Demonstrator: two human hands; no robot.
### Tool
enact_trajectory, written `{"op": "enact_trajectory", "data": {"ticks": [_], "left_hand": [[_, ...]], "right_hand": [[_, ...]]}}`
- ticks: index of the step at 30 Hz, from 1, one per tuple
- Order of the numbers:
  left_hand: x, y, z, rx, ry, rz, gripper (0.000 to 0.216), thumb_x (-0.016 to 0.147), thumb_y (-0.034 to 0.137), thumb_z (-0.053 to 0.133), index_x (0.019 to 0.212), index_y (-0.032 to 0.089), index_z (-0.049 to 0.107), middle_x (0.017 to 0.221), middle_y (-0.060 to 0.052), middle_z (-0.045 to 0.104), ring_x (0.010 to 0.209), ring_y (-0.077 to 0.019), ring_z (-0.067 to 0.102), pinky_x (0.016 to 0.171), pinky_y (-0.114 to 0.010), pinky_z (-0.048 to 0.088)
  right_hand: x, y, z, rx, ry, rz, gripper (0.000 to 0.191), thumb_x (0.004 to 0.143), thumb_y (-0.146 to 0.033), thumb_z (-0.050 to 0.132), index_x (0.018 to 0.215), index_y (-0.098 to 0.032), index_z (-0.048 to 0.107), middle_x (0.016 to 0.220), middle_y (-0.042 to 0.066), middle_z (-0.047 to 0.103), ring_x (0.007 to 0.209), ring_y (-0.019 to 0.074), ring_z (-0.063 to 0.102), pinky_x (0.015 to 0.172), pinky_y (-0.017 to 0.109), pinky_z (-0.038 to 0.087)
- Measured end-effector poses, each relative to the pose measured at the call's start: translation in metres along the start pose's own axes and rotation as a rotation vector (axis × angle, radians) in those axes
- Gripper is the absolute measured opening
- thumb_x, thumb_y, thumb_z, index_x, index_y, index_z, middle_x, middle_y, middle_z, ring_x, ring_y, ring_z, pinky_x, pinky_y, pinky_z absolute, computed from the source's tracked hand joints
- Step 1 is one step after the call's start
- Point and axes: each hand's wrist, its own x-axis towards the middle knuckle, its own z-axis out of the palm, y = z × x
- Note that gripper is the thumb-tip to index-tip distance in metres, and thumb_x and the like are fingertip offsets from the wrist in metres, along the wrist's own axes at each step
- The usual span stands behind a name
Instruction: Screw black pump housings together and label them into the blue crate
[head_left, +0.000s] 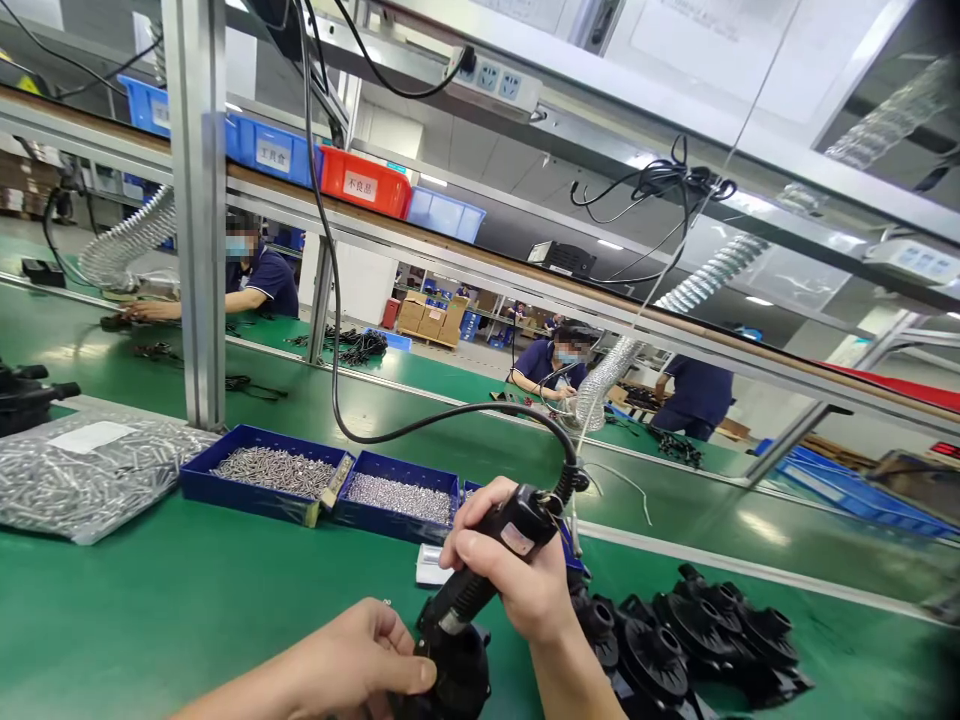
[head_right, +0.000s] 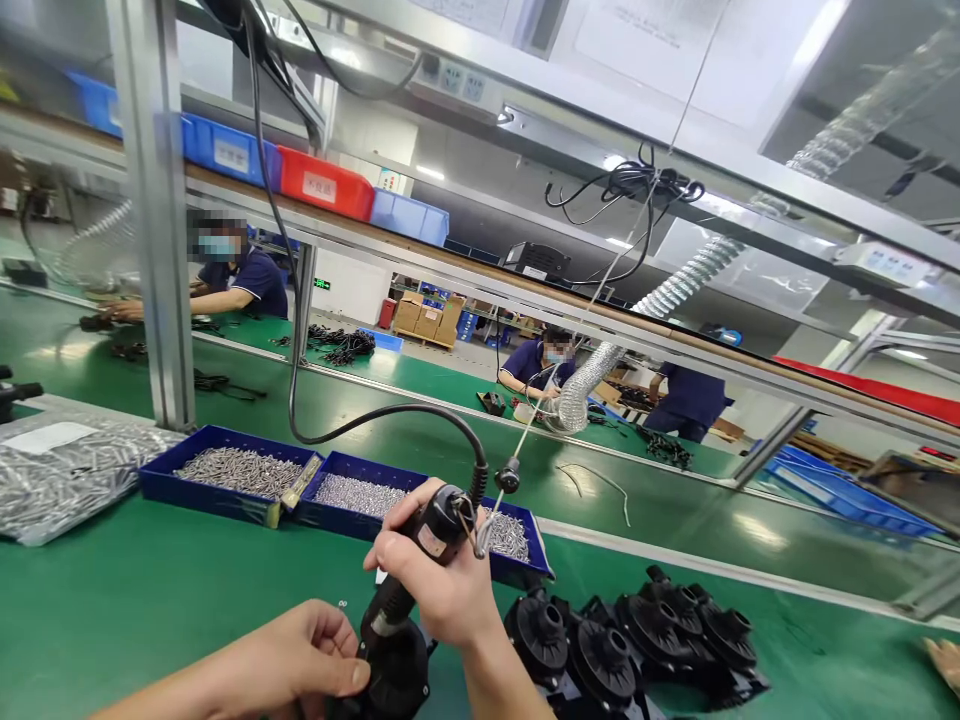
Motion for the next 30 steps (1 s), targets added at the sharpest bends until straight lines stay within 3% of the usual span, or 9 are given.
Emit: {"op": "enact_trajectory", "data": {"ticks": [4, 10, 14, 18, 22, 27, 30], "left_hand": [[-0.002, 0.001, 0.003, -0.006, -0.01, -0.007, 0.071, 0.042, 0.066, 0.097, 0.079, 0.019, 0.059, 0.068, -0.008, 0.071, 0.05, -0.0154, 0.063, 0.035, -0.017, 0.047], [-0.004, 0.001, 0.005, -0.077, 0.019, 0.028, 0.066, 0.044, 0.055, 0.095, 0.083, 0.021, 0.055, 0.069, -0.004, 0.07, 0.051, -0.0156, 0.062, 0.039, -0.021, 0.051], [-0.004, 0.005, 0.006, -0.051, -0.02, 0.035, 0.056, 0.046, 0.054, 0.09, 0.077, 0.018, 0.061, 0.07, -0.009, 0.071, 0.052, -0.0147, 0.061, 0.043, -0.022, 0.053], [0.002, 0.001, 0.006, -0.044, 0.01, 0.006, 0.047, 0.046, 0.05, 0.084, 0.072, 0.019, 0.06, 0.06, -0.006, 0.064, 0.048, -0.0136, 0.056, 0.039, -0.018, 0.039], [0.018, -0.01, 0.004, -0.04, 0.069, -0.003, 0.046, 0.041, 0.049, 0.082, 0.064, 0.024, 0.049, 0.043, 0.003, 0.047, 0.04, -0.0117, 0.043, 0.037, -0.017, 0.025], [0.027, -0.017, 0.0, -0.013, 0.03, 0.031, 0.052, 0.044, 0.055, 0.084, 0.064, 0.025, 0.046, 0.041, 0.004, 0.045, 0.038, -0.0112, 0.038, 0.036, -0.019, 0.018], [0.021, -0.018, -0.004, -0.026, 0.01, 0.059, 0.052, 0.054, 0.053, 0.089, 0.072, 0.024, 0.05, 0.048, 0.004, 0.052, 0.043, -0.0115, 0.044, 0.04, -0.019, 0.025]], "right_hand": [[0.001, 0.004, 0.003, -0.009, -0.011, 0.028, 0.021, 0.089, -0.029, 0.085, 0.092, -0.02, 0.067, 0.079, 0.002, 0.071, 0.069, 0.0249, 0.078, 0.064, 0.032, 0.057], [0.002, 0.008, 0.006, -0.035, 0.014, 0.006, 0.023, 0.09, -0.033, 0.086, 0.093, -0.019, 0.068, 0.079, 0.002, 0.07, 0.069, 0.0238, 0.078, 0.063, 0.031, 0.059], [0.0, 0.009, 0.007, 0.035, -0.08, 0.002, 0.023, 0.089, -0.032, 0.087, 0.094, -0.02, 0.068, 0.08, 0.002, 0.069, 0.067, 0.022, 0.076, 0.063, 0.031, 0.059], [-0.002, 0.01, 0.006, 0.124, -0.188, -0.054, 0.024, 0.085, -0.028, 0.089, 0.094, -0.021, 0.067, 0.078, 0.002, 0.07, 0.061, 0.0199, 0.072, 0.058, 0.03, 0.055], [-0.002, 0.007, 0.013, 0.032, -0.1, -0.064, 0.024, 0.085, -0.032, 0.088, 0.093, -0.02, 0.068, 0.075, 0.002, 0.068, 0.063, 0.0221, 0.075, 0.058, 0.03, 0.055], [-0.001, 0.008, 0.019, 0.034, -0.077, -0.038, 0.032, 0.083, -0.035, 0.091, 0.091, -0.02, 0.064, 0.071, 0.0, 0.067, 0.06, 0.0205, 0.075, 0.056, 0.026, 0.055], [-0.001, 0.013, 0.02, 0.08, -0.122, -0.028, 0.033, 0.086, -0.038, 0.087, 0.092, -0.021, 0.059, 0.07, 0.0, 0.069, 0.057, 0.0189, 0.072, 0.056, 0.026, 0.054]]}}
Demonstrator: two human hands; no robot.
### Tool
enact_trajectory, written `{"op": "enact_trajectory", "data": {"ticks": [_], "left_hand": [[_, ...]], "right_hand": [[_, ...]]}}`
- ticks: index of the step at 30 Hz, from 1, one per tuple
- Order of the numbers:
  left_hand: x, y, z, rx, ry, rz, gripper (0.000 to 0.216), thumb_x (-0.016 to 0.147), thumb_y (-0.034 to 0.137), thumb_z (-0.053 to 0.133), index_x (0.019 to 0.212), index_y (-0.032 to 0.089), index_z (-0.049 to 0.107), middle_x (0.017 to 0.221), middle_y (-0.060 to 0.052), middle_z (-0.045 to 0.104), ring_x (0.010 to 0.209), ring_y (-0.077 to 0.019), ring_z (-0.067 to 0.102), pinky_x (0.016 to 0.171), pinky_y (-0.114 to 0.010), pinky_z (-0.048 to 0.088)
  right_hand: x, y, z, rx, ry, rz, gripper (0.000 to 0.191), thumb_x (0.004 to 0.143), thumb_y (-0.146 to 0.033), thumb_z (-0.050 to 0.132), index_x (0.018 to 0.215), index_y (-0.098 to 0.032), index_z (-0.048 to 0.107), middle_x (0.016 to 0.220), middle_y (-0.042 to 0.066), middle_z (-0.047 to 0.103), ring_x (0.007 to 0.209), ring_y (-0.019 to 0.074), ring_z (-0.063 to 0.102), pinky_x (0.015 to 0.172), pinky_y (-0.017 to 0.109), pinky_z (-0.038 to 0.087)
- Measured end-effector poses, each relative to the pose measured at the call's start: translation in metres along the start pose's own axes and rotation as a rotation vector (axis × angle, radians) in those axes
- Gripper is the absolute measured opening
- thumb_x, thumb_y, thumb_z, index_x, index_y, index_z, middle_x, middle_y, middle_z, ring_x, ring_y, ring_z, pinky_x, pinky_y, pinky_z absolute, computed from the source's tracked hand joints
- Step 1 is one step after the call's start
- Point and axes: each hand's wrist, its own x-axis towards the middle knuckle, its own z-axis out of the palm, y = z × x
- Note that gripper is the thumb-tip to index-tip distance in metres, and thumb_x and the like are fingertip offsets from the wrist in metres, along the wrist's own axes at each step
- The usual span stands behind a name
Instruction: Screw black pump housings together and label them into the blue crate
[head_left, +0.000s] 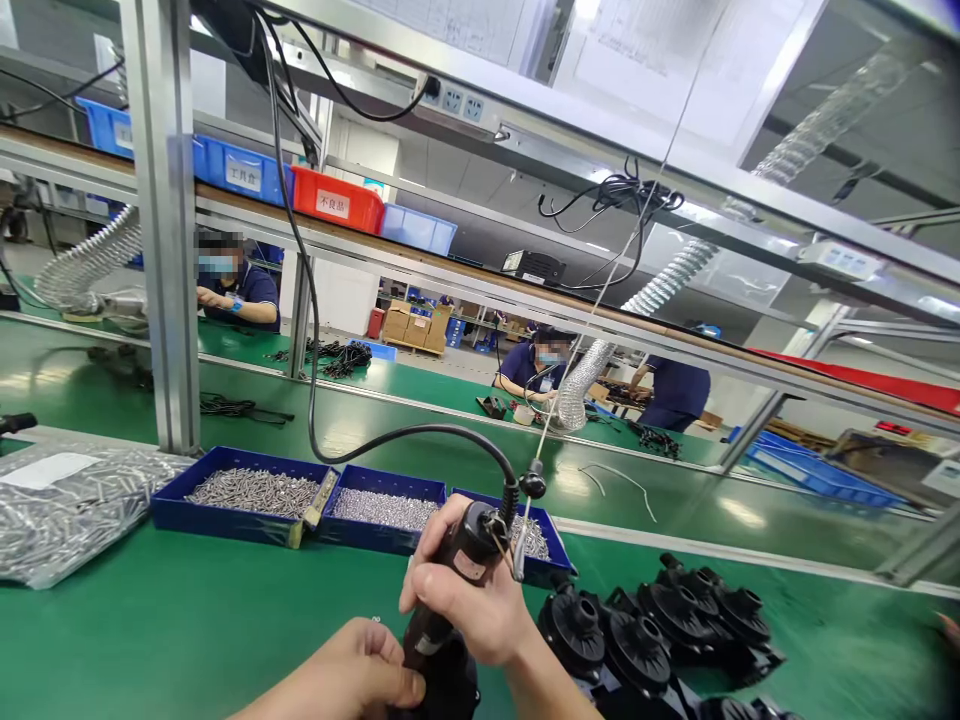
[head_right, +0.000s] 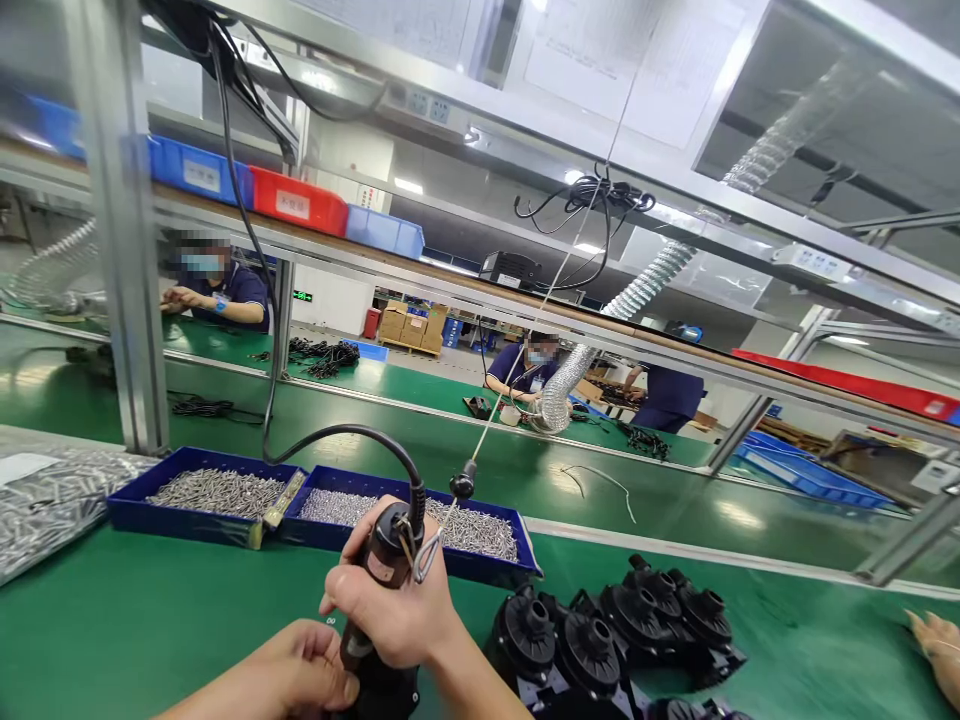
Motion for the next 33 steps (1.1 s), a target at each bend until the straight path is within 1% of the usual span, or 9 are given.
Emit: {"op": "enact_trajectory", "data": {"ticks": [3, 7, 12, 16, 20, 24, 26, 29, 33], "left_hand": [[-0.006, 0.001, -0.003, -0.017, -0.04, 0.034, 0.051, 0.063, 0.05, 0.094, 0.079, 0.023, 0.054, 0.059, 0.003, 0.059, 0.049, -0.0137, 0.054, 0.045, -0.019, 0.035], [-0.007, 0.002, -0.002, -0.034, -0.07, 0.044, 0.054, 0.061, 0.051, 0.097, 0.081, 0.022, 0.056, 0.065, 0.0, 0.063, 0.053, -0.0176, 0.062, 0.046, -0.021, 0.042], [-0.007, 0.004, 0.006, -0.064, -0.014, 0.053, 0.06, 0.054, 0.053, 0.098, 0.082, 0.021, 0.056, 0.064, -0.001, 0.064, 0.049, -0.0166, 0.061, 0.042, -0.021, 0.045], [-0.011, 0.008, 0.011, -0.087, 0.004, 0.064, 0.055, 0.052, 0.049, 0.093, 0.081, 0.021, 0.056, 0.062, -0.003, 0.065, 0.047, -0.0157, 0.058, 0.043, -0.026, 0.054], [-0.016, 0.012, 0.013, -0.085, -0.011, 0.085, 0.047, 0.054, 0.043, 0.087, 0.082, 0.019, 0.057, 0.063, -0.005, 0.067, 0.046, -0.0149, 0.056, 0.042, -0.027, 0.057], [-0.015, 0.011, 0.012, -0.113, 0.035, 0.058, 0.055, 0.05, 0.044, 0.092, 0.082, 0.021, 0.053, 0.06, 0.0, 0.063, 0.046, -0.015, 0.056, 0.042, -0.027, 0.056], [-0.014, 0.01, 0.012, -0.119, 0.036, 0.049, 0.06, 0.049, 0.045, 0.095, 0.084, 0.022, 0.052, 0.062, 0.001, 0.063, 0.048, -0.0158, 0.059, 0.042, -0.025, 0.054], [-0.014, 0.01, 0.013, -0.119, 0.019, 0.057, 0.061, 0.048, 0.046, 0.096, 0.083, 0.022, 0.053, 0.063, 0.001, 0.063, 0.05, -0.0159, 0.059, 0.043, -0.025, 0.054], [-0.013, 0.014, 0.01, -0.06, -0.059, 0.086, 0.061, 0.05, 0.057, 0.096, 0.077, 0.02, 0.054, 0.06, 0.0, 0.06, 0.048, -0.0136, 0.054, 0.047, -0.027, 0.057]], "right_hand": [[0.0, 0.007, 0.0, 0.049, -0.038, 0.039, 0.035, 0.086, -0.039, 0.086, 0.094, -0.022, 0.057, 0.067, 0.0, 0.068, 0.056, 0.0186, 0.07, 0.056, 0.027, 0.054], [-0.001, 0.014, -0.002, 0.091, -0.002, 0.052, 0.035, 0.082, -0.037, 0.088, 0.09, -0.022, 0.057, 0.062, -0.004, 0.061, 0.043, 0.0138, 0.059, 0.047, 0.024, 0.046], [-0.001, 0.008, 0.0, 0.011, 0.015, 0.045, 0.032, 0.082, -0.037, 0.087, 0.089, -0.022, 0.06, 0.064, -0.002, 0.064, 0.046, 0.0151, 0.058, 0.046, 0.026, 0.046], [0.0, 0.003, 0.001, 0.028, -0.051, 0.057, 0.031, 0.083, -0.038, 0.086, 0.092, -0.021, 0.062, 0.073, 0.003, 0.072, 0.06, 0.0203, 0.068, 0.054, 0.029, 0.051], [0.0, 0.006, -0.003, 0.098, -0.05, 0.073, 0.031, 0.084, -0.033, 0.087, 0.093, -0.022, 0.06, 0.069, -0.001, 0.069, 0.053, 0.0174, 0.066, 0.052, 0.027, 0.051], [0.001, 0.007, -0.005, 0.138, -0.095, 0.056, 0.028, 0.087, -0.028, 0.086, 0.097, -0.022, 0.061, 0.074, 0.002, 0.073, 0.075, 0.0242, 0.078, 0.061, 0.028, 0.055], [0.002, 0.006, -0.004, 0.156, -0.115, 0.048, 0.027, 0.087, -0.025, 0.085, 0.097, -0.022, 0.06, 0.072, 0.0, 0.072, 0.076, 0.0242, 0.078, 0.063, 0.028, 0.055], [0.003, 0.004, -0.003, 0.171, -0.127, 0.047, 0.027, 0.087, -0.025, 0.085, 0.097, -0.022, 0.06, 0.071, -0.001, 0.071, 0.072, 0.0232, 0.078, 0.062, 0.028, 0.055], [0.004, 0.001, -0.008, 0.174, -0.152, 0.025, 0.026, 0.088, -0.026, 0.085, 0.099, -0.023, 0.061, 0.082, 0.003, 0.076, 0.09, 0.0285, 0.079, 0.077, 0.039, 0.061]]}}
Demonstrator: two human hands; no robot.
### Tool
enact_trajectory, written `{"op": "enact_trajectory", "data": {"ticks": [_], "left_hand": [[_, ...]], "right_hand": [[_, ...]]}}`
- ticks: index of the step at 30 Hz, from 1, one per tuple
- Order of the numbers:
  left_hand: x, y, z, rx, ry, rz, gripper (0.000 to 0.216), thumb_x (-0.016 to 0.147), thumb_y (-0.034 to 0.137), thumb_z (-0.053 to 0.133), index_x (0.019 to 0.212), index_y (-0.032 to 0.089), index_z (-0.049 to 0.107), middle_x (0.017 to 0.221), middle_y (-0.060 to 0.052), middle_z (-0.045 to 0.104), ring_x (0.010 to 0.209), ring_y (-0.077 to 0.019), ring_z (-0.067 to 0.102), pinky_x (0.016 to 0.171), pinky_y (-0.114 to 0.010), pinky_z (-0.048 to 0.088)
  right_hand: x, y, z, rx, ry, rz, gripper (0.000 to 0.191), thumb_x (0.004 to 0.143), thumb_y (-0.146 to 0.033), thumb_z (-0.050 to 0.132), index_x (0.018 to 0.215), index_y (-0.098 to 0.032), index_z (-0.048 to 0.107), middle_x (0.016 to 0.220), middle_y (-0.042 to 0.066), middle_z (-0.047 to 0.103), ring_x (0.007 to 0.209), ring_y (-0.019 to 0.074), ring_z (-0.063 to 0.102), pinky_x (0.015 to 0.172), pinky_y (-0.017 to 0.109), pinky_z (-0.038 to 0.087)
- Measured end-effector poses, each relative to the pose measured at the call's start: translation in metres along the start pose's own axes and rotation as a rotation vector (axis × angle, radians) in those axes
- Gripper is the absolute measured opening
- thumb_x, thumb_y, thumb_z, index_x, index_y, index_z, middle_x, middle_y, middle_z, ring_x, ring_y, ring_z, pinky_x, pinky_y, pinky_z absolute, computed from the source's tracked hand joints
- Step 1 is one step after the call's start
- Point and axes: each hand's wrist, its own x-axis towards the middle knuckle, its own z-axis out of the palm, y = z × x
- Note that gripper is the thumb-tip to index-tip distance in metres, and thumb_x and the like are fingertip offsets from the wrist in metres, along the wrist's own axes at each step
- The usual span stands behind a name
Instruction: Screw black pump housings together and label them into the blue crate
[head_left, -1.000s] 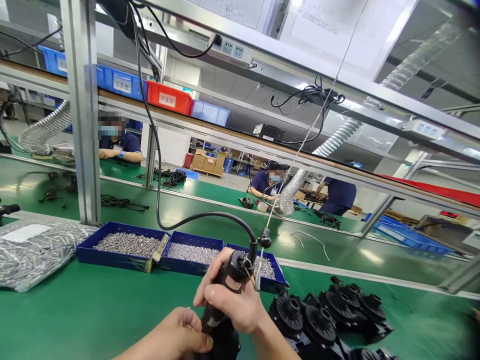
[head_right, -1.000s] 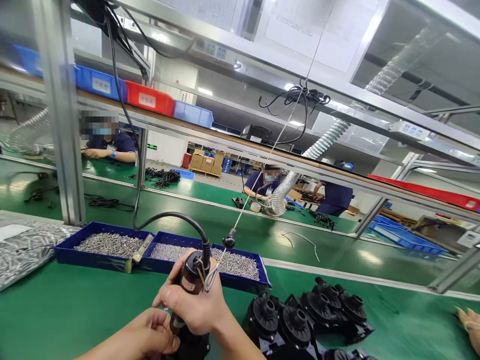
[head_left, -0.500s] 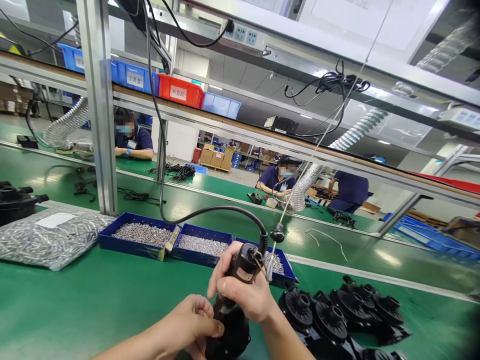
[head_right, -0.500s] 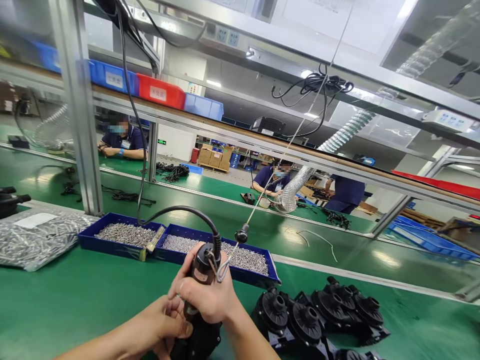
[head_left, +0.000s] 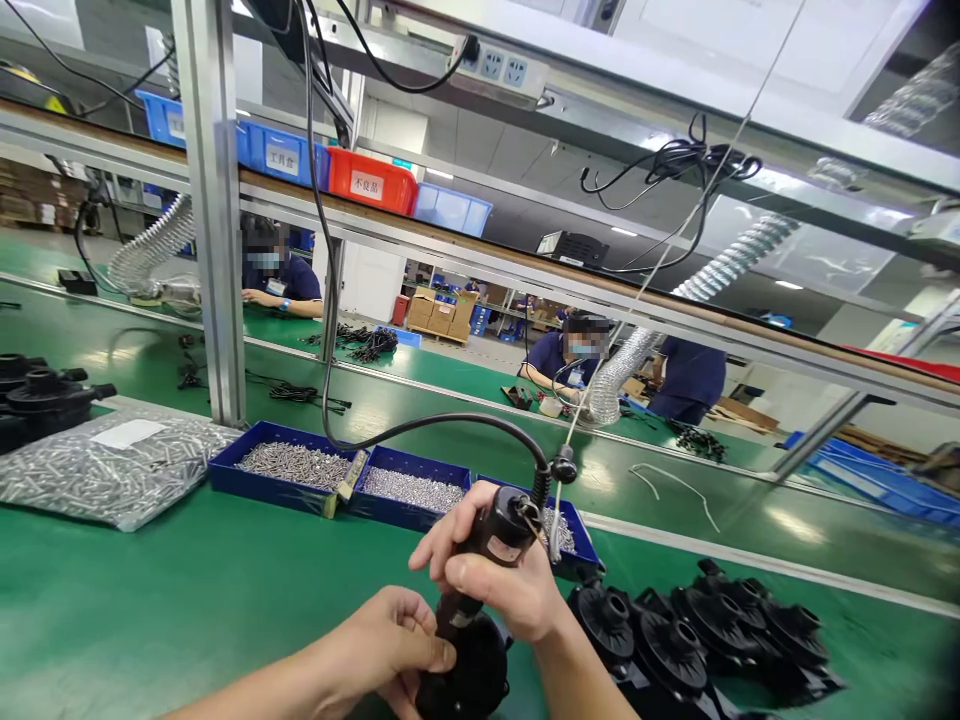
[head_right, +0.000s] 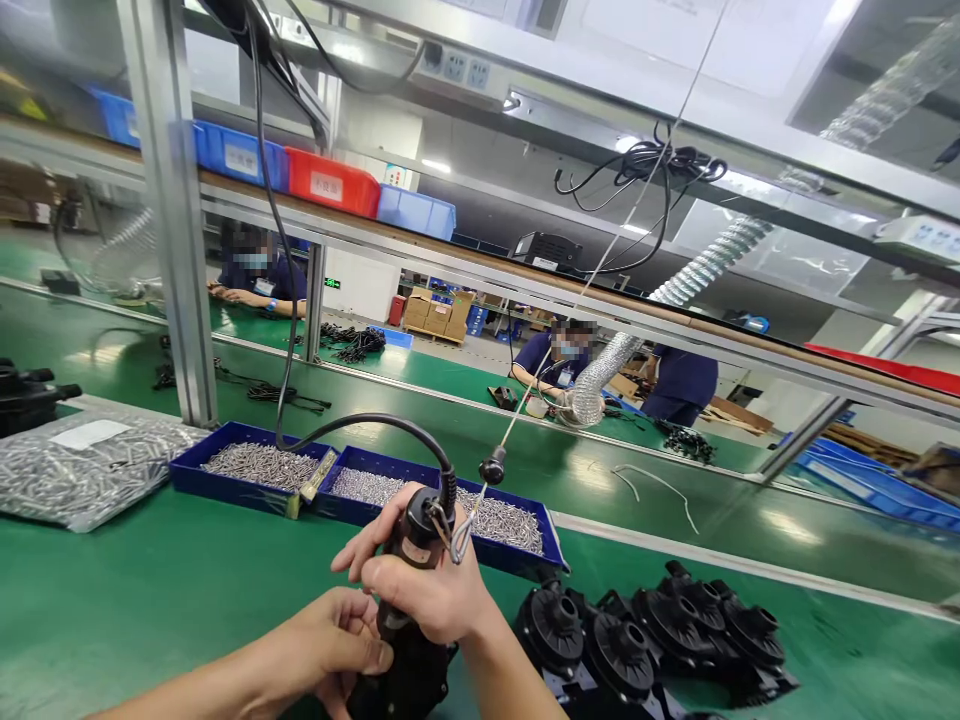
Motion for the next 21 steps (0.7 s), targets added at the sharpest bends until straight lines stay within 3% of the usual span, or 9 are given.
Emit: {"op": "enact_trajectory", "data": {"ticks": [3, 5, 7, 9, 12, 17, 21], "left_hand": [[0.005, 0.008, -0.015, 0.217, -0.114, 0.021, 0.06, 0.068, 0.071, 0.084, 0.083, 0.019, 0.059, 0.065, -0.002, 0.062, 0.052, -0.0171, 0.06, 0.052, -0.028, 0.057], [0.009, 0.015, -0.031, 0.537, -0.007, 0.124, 0.046, 0.09, 0.064, 0.067, 0.093, 0.019, 0.062, 0.072, -0.003, 0.065, 0.06, -0.0213, 0.067, 0.059, -0.031, 0.058], [0.013, 0.022, -0.049, 0.847, 0.207, 0.261, 0.023, 0.1, 0.039, 0.056, 0.097, 0.018, 0.065, 0.088, -0.007, 0.068, 0.078, -0.0256, 0.072, 0.074, -0.035, 0.058], [0.015, 0.026, -0.063, 1.02, 0.336, 0.341, 0.013, 0.095, 0.017, 0.057, 0.094, 0.018, 0.07, 0.103, -0.011, 0.069, 0.098, -0.0296, 0.071, 0.09, -0.038, 0.054], [0.018, 0.025, -0.073, 1.136, 0.328, 0.374, 0.021, 0.088, 0.006, 0.061, 0.09, 0.019, 0.077, 0.106, -0.01, 0.069, 0.104, -0.0305, 0.067, 0.092, -0.037, 0.049], [0.02, 0.018, -0.066, 1.284, 0.244, 0.399, 0.029, 0.086, 0.004, 0.063, 0.093, 0.023, 0.083, 0.104, -0.006, 0.069, 0.092, -0.0251, 0.066, 0.079, -0.031, 0.047], [0.02, 0.015, -0.063, 1.355, 0.236, 0.383, 0.024, 0.089, 0.007, 0.063, 0.09, 0.023, 0.081, 0.103, -0.006, 0.068, 0.095, -0.0246, 0.065, 0.08, -0.031, 0.046]], "right_hand": [[-0.001, -0.006, -0.008, -0.047, -0.025, -0.029, 0.025, 0.09, -0.026, 0.084, 0.101, -0.023, 0.061, 0.087, 0.005, 0.078, 0.095, 0.0296, 0.078, 0.087, 0.046, 0.061], [-0.001, -0.01, -0.012, -0.157, 0.034, -0.048, 0.021, 0.092, -0.026, 0.082, 0.1, -0.023, 0.062, 0.087, 0.004, 0.077, 0.093, 0.0292, 0.078, 0.088, 0.046, 0.062], [0.0, -0.011, -0.014, -0.33, 0.19, -0.064, 0.017, 0.094, -0.028, 0.08, 0.097, -0.023, 0.064, 0.087, 0.005, 0.076, 0.089, 0.0283, 0.077, 0.083, 0.043, 0.062], [0.003, -0.01, -0.013, -0.508, 0.376, -0.067, 0.018, 0.095, -0.031, 0.08, 0.094, -0.022, 0.065, 0.084, 0.005, 0.075, 0.082, 0.0262, 0.074, 0.076, 0.038, 0.06], [0.007, -0.007, -0.012, -0.638, 0.523, -0.052, 0.023, 0.093, -0.037, 0.08, 0.093, -0.021, 0.063, 0.08, 0.004, 0.071, 0.073, 0.0233, 0.068, 0.07, 0.036, 0.055], [0.008, -0.004, -0.011, -0.598, 0.511, -0.022, 0.027, 0.093, -0.041, 0.08, 0.095, -0.022, 0.061, 0.079, 0.003, 0.068, 0.075, 0.024, 0.069, 0.069, 0.035, 0.054], [0.008, -0.001, -0.01, -0.561, 0.476, -0.027, 0.025, 0.093, -0.038, 0.079, 0.095, -0.022, 0.061, 0.079, 0.003, 0.07, 0.074, 0.0241, 0.069, 0.066, 0.033, 0.052]]}}
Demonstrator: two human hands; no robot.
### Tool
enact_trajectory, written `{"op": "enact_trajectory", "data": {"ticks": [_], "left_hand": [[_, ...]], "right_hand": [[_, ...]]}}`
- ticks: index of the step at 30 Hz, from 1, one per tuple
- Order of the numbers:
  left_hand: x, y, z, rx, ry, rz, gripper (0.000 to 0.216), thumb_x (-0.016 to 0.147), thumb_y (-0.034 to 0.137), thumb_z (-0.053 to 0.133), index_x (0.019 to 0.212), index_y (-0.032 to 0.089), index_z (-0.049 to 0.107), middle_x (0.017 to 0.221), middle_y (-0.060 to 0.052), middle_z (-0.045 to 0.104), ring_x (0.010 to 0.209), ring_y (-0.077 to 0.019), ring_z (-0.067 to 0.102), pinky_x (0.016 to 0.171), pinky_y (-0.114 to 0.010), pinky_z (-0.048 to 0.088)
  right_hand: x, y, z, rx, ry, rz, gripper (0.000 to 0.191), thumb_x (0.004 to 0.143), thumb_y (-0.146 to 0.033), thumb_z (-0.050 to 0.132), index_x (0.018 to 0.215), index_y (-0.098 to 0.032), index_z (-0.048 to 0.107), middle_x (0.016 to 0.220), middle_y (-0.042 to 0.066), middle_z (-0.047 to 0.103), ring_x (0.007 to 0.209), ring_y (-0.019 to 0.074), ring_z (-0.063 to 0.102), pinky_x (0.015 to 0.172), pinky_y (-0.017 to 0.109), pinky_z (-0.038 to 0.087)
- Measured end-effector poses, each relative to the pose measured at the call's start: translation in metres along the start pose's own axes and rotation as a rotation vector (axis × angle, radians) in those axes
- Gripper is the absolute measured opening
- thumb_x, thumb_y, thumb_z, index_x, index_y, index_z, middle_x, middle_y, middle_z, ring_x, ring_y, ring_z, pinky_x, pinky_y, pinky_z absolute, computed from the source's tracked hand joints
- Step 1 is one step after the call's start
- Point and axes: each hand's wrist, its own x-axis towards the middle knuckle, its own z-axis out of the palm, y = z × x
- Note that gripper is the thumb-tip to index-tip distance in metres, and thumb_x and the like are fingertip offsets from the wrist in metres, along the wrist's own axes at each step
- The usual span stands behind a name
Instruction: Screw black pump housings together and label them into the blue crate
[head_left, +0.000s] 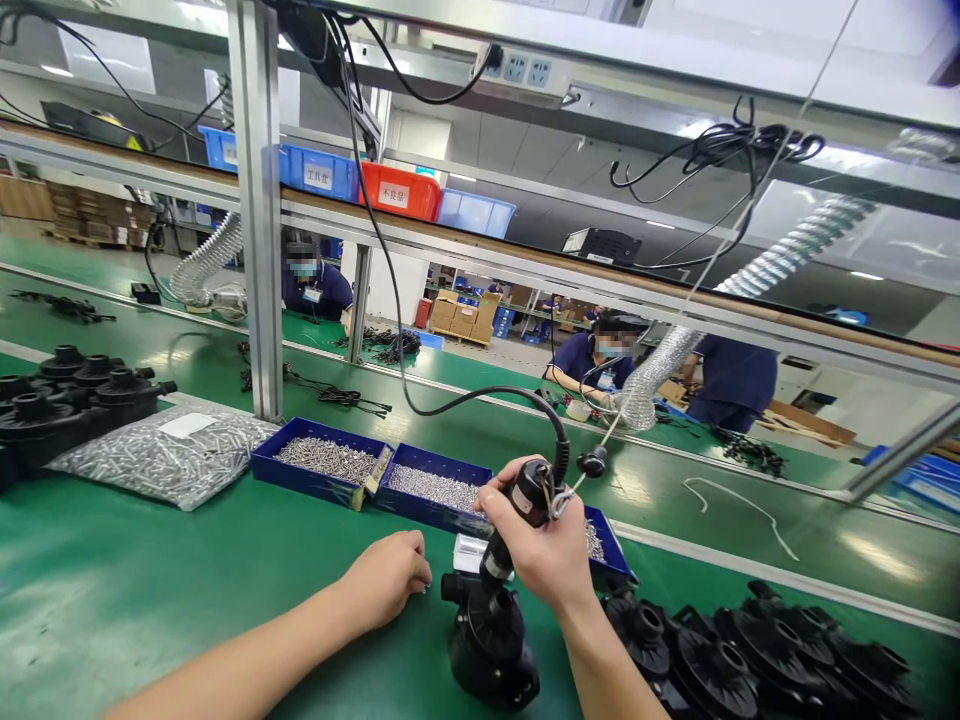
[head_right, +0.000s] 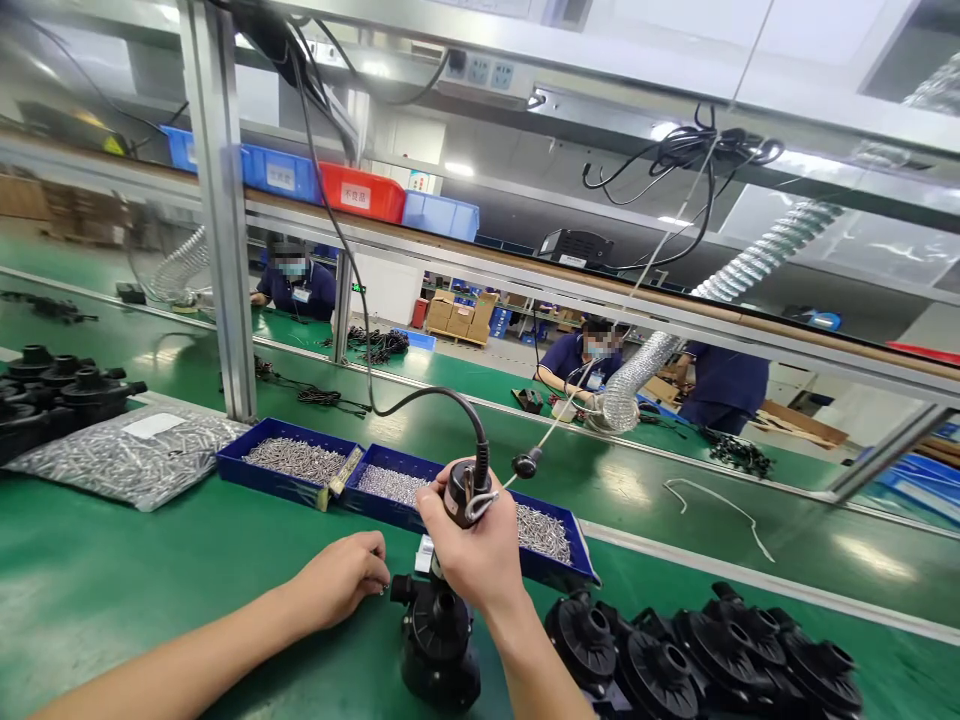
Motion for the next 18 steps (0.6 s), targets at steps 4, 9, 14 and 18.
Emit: {"op": "enact_trajectory", "data": {"ticks": [4, 9, 14, 18], "left_hand": [[0.001, 0.005, 0.007, 0.051, -0.009, -0.042, 0.025, 0.092, 0.007, 0.058, 0.09, 0.021, 0.078, 0.104, -0.008, 0.067, 0.099, -0.0276, 0.065, 0.084, -0.035, 0.049], [0.003, 0.021, 0.023, 0.059, -0.011, -0.105, 0.034, 0.085, -0.004, 0.049, 0.104, 0.011, 0.073, 0.116, -0.02, 0.065, 0.113, -0.0391, 0.061, 0.096, -0.049, 0.05], [-0.001, 0.034, 0.025, -0.167, 0.033, -0.182, 0.027, 0.084, -0.002, 0.053, 0.104, 0.013, 0.064, 0.12, -0.021, 0.064, 0.115, -0.0382, 0.059, 0.103, -0.052, 0.044], [-0.007, 0.042, 0.026, -0.579, -0.048, -0.257, 0.014, 0.096, 0.017, 0.044, 0.085, 0.022, 0.051, 0.082, -0.003, 0.061, 0.071, -0.02, 0.059, 0.069, -0.033, 0.048]], "right_hand": [[0.002, 0.003, 0.001, -0.064, 0.048, -0.044, 0.022, 0.093, -0.036, 0.078, 0.093, -0.021, 0.061, 0.08, 0.004, 0.07, 0.07, 0.0228, 0.068, 0.063, 0.033, 0.051], [0.003, 0.003, -0.001, -0.186, 0.113, -0.087, 0.021, 0.092, -0.033, 0.078, 0.089, -0.021, 0.061, 0.077, 0.002, 0.069, 0.068, 0.0212, 0.067, 0.059, 0.03, 0.048], [0.003, 0.001, -0.003, -0.169, 0.097, -0.066, 0.022, 0.092, -0.035, 0.078, 0.089, -0.021, 0.061, 0.075, 0.002, 0.068, 0.069, 0.0216, 0.068, 0.058, 0.03, 0.047], [0.002, -0.002, -0.002, -0.125, 0.096, -0.03, 0.024, 0.092, -0.037, 0.078, 0.092, -0.021, 0.061, 0.076, 0.002, 0.069, 0.069, 0.0213, 0.067, 0.058, 0.029, 0.046]]}}
